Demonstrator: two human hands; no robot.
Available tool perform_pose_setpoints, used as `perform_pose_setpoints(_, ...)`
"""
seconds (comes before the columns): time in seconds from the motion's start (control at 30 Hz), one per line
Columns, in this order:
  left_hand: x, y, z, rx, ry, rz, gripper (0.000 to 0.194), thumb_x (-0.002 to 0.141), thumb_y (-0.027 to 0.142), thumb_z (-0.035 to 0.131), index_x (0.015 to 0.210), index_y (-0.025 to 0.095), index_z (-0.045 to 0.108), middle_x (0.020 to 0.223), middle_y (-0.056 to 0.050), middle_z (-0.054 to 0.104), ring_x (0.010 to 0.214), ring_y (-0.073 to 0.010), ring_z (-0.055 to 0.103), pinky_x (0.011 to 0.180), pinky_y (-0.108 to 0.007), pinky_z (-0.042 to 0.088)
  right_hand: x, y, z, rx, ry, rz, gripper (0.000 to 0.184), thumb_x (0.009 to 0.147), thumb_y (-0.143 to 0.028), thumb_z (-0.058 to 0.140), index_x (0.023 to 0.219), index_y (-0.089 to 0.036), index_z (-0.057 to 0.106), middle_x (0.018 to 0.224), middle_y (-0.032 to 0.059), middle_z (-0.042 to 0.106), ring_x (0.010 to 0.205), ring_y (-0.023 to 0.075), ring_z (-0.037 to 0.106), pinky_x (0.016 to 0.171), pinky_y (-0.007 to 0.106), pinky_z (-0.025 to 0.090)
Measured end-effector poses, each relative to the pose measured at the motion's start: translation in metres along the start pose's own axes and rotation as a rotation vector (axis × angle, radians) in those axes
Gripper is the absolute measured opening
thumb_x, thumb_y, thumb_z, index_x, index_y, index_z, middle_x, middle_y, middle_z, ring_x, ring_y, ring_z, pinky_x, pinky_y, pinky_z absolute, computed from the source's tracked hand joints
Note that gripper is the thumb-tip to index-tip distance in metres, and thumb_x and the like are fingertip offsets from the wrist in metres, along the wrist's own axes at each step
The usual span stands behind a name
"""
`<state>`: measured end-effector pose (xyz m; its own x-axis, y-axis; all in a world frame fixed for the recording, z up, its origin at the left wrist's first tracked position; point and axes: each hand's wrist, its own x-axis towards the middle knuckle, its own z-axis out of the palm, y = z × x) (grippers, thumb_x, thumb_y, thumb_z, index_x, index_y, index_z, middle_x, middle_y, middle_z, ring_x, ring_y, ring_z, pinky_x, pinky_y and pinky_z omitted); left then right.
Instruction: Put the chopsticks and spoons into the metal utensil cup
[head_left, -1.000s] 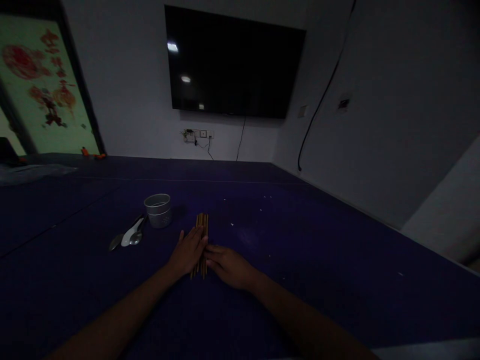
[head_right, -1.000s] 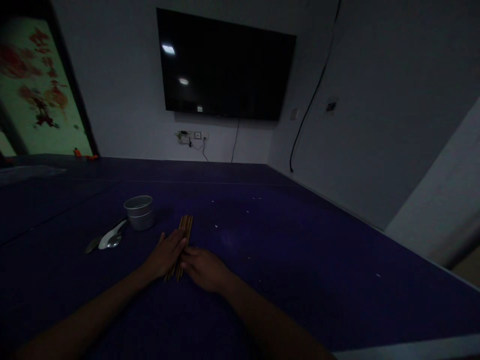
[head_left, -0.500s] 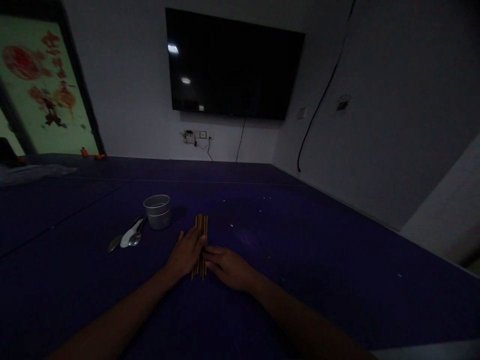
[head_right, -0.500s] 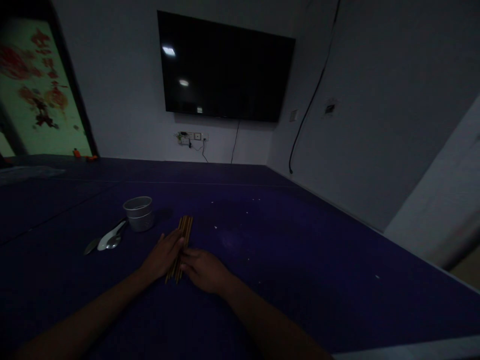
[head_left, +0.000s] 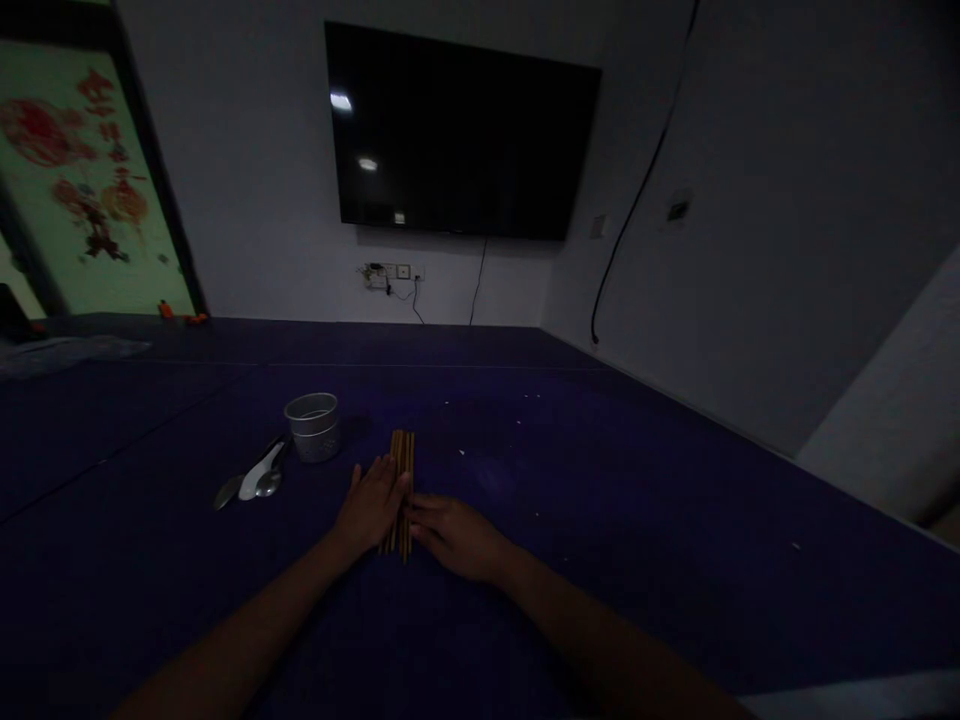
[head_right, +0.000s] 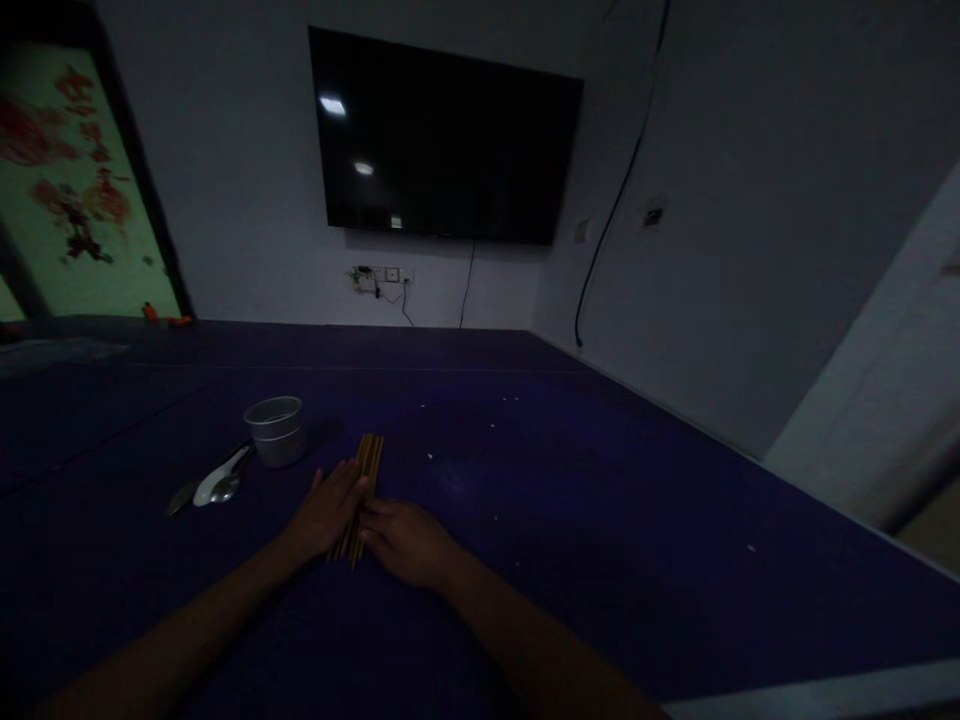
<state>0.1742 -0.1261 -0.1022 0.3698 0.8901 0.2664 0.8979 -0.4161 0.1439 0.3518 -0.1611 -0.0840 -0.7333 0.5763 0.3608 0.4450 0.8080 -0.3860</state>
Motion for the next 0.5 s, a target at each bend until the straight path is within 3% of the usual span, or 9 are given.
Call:
perform_pose_setpoints(0.23, 0.005, -0.009, 0.014, 0.066, -0.008, 0.023, 0.049, 0.094, 0.034, 0.019, 0.133, 0.016, 0.043, 0.141, -0.015, 0.039, 0.133, -0.0307, 0.029, 0.104, -0.058, 0.020, 0.001, 0.002, 0.003, 0.018, 0.008, 0.015, 0.024, 0.092, -0.017, 0.039, 0.104, -0.019, 0.060, 0.108, 0.0061, 0.061, 0.108, 0.0177, 0.054, 0.091, 0.030, 0.044)
perform_pose_setpoints(0.5, 0.004, 0.002, 0.005, -0.069, 0.053, -0.068, 0.058, 0.095, 0.040, 0.010, 0.129, 0.010, 0.046, 0.131, -0.016, 0.051, 0.129, -0.0263, 0.036, 0.106, -0.052, 0.021, 0.002, 0.001, 0.002, 0.037, 0.011, 0.014, 0.026, 0.092, -0.016, 0.038, 0.110, -0.019, 0.057, 0.112, 0.0067, 0.060, 0.109, 0.0178, 0.054, 0.093, 0.030, 0.043)
